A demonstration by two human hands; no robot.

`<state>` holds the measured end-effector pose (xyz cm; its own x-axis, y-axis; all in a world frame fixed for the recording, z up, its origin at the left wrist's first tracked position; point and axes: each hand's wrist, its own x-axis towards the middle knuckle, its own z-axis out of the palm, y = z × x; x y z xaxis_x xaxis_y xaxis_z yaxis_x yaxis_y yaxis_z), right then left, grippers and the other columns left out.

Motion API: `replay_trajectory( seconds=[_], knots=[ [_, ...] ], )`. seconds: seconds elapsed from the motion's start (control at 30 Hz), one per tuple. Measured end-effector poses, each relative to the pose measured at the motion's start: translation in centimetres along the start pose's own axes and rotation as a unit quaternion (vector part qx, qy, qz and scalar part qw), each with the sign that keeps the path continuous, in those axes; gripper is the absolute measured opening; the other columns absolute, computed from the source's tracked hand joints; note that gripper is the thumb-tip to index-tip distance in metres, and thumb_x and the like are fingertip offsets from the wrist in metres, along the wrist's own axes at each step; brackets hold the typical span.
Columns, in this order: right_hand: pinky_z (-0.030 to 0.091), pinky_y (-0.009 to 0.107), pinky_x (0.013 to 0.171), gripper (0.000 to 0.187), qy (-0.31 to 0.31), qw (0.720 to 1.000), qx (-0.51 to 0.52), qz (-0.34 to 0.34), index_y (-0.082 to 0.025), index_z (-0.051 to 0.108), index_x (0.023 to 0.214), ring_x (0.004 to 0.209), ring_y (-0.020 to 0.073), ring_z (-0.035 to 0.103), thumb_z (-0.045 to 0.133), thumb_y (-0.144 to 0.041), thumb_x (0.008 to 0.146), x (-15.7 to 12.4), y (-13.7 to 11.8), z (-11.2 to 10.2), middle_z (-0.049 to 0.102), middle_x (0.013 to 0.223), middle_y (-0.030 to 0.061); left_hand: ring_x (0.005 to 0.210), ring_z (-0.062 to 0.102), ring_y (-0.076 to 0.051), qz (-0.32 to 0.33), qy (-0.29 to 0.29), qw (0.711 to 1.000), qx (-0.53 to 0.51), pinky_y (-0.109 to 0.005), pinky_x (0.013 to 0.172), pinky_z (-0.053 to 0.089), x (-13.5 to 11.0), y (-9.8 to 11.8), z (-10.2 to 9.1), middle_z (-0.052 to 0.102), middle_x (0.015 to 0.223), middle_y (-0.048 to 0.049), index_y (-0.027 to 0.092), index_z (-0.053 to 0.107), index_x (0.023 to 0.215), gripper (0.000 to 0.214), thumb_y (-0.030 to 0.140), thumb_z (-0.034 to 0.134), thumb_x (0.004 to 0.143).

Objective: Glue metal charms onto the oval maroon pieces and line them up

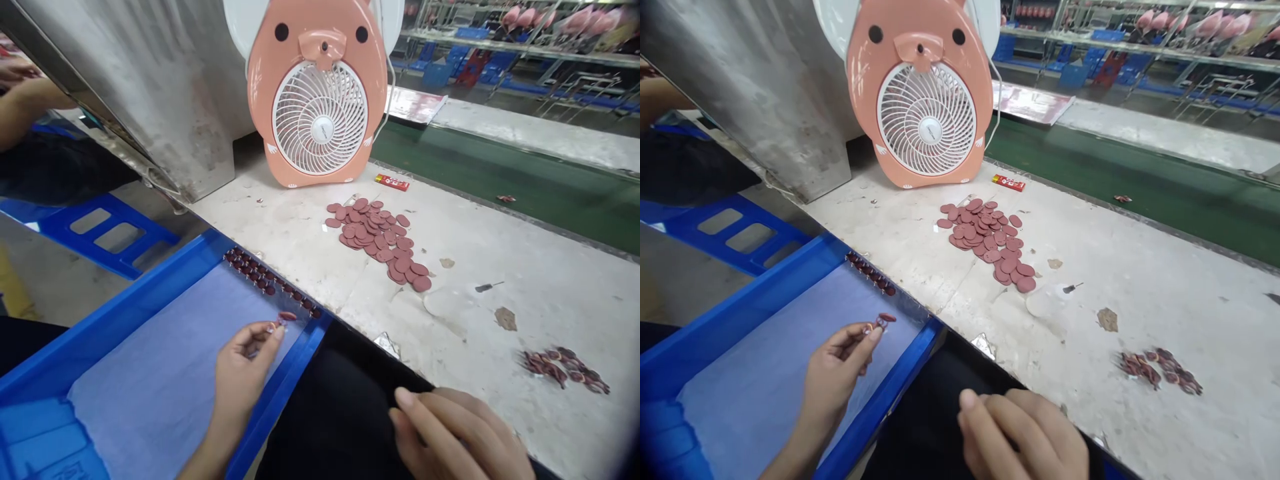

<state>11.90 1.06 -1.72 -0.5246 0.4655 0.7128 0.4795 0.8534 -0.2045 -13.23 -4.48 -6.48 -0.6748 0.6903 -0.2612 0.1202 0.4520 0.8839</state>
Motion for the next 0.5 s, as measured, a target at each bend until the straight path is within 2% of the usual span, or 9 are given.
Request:
replay_trajectory(
  seconds=[0.1,0.17,0.33,0.5],
  knots=[
    [0.052,0.031,0.067,0.048,-0.012,0.999,-0.045,0.024,-0.018,0.066,0.118,0.069,0.0165,0.063,0.075,0.0,0.074,-1.7,2.5,-0.7,0.068,0.082,0.0033,0.065,0.056,-0.016,0.009,0.033,0.991,0.126,-0.031,0.064,0.048,4.2,-2.8,-1.1,0.064,0.081,-0.0021,0.017,0.064,0.092,0.033,0.049,0.063,0.082],
    [0.052,0.033,0.069,0.053,-0.014,0.996,-0.086,0.033,-0.019,0.064,0.122,0.07,0.0176,0.062,0.076,-0.001,0.074,-2.4,4.0,-0.8,0.067,0.084,0.0036,0.069,0.059,-0.017,0.012,0.022,0.976,0.217,-0.036,0.07,0.05,6.6,-4.2,-1.2,0.066,0.085,-0.0022,0.017,0.065,0.095,0.029,0.045,0.061,0.086],
    [0.05,0.033,0.071,0.043,-0.02,0.993,-0.104,0.061,-0.02,0.067,0.116,0.071,0.0177,0.062,0.077,-0.007,0.076,-2.8,5.5,-0.4,0.066,0.084,0.0033,0.09,0.064,-0.022,0.024,-0.037,0.926,0.375,-0.044,0.081,0.052,10.5,-5.9,0.2,0.067,0.101,-0.0058,0.017,0.064,0.104,0.026,0.038,0.058,0.091],
    [0.05,0.034,0.074,0.036,-0.04,0.992,-0.106,0.058,-0.017,0.067,0.112,0.074,0.0189,0.062,0.077,-0.009,0.078,-2.7,5.1,-0.3,0.066,0.086,0.0054,0.091,0.065,-0.022,0.021,-0.076,0.885,0.459,-0.044,0.081,0.054,13.0,-6.4,1.4,0.067,0.105,-0.007,0.016,0.063,0.107,0.03,0.04,0.057,0.091]
  ],
)
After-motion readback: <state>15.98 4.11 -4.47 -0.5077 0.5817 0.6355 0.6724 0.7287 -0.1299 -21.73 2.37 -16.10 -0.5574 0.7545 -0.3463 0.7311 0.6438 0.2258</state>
